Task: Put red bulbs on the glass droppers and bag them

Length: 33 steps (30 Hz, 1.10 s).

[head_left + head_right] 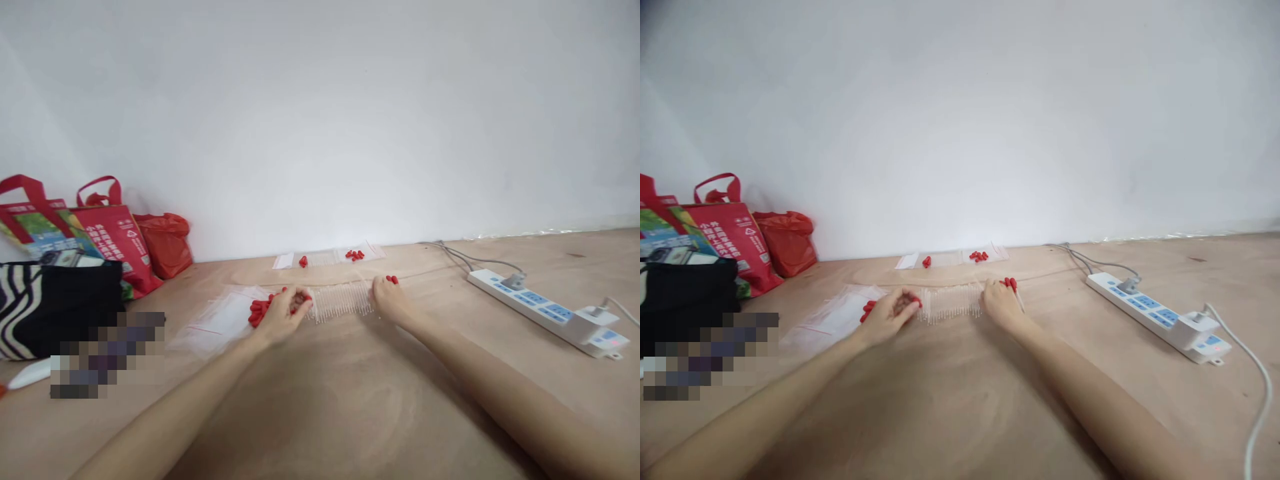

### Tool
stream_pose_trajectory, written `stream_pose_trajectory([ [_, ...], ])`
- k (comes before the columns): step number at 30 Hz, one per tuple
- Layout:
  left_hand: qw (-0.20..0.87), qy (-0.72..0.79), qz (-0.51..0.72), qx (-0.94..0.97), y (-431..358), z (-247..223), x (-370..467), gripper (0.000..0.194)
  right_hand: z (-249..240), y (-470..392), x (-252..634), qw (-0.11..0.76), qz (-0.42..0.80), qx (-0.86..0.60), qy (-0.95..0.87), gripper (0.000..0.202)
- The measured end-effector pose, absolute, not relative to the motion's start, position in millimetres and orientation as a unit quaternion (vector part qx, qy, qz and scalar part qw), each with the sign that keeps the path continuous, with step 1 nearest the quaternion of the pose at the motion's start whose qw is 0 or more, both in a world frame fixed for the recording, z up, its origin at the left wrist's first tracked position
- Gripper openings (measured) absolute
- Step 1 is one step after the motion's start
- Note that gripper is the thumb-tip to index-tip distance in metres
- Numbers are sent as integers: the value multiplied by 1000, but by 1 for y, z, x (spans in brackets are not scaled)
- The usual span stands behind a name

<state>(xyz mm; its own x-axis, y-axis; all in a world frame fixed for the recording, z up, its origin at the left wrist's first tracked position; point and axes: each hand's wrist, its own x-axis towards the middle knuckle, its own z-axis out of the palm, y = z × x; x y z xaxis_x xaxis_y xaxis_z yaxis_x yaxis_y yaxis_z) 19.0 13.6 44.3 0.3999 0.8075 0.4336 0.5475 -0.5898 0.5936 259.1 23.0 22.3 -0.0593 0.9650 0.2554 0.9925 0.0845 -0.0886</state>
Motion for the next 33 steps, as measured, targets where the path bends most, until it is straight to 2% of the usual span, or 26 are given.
stream_pose_trajectory([
  [3,296,381,381,789,-14,22,24,10,10,-3,255,160,-54,-529,-832,19],
  [7,311,372,371,792,-27,3,25,4,-15,-23,252,237,-40,-425,-873,30],
  [9,314,380,365,790,-28,-1,25,7,-24,-25,251,268,-36,-409,-872,37],
  [11,317,386,360,788,-28,-3,25,9,-26,-25,250,285,-23,-410,-866,35],
  [13,298,393,363,791,-28,-3,25,9,-25,-25,248,302,-5,-413,-859,25],
  [15,243,404,362,804,-28,-1,25,18,-23,-26,245,315,12,-407,-857,18],
  [20,111,405,331,845,-25,4,24,17,-23,-28,242,319,25,-389,-864,15],
  [33,115,378,350,849,-25,-1,26,17,-19,-30,235,289,-21,-378,-879,20],
])
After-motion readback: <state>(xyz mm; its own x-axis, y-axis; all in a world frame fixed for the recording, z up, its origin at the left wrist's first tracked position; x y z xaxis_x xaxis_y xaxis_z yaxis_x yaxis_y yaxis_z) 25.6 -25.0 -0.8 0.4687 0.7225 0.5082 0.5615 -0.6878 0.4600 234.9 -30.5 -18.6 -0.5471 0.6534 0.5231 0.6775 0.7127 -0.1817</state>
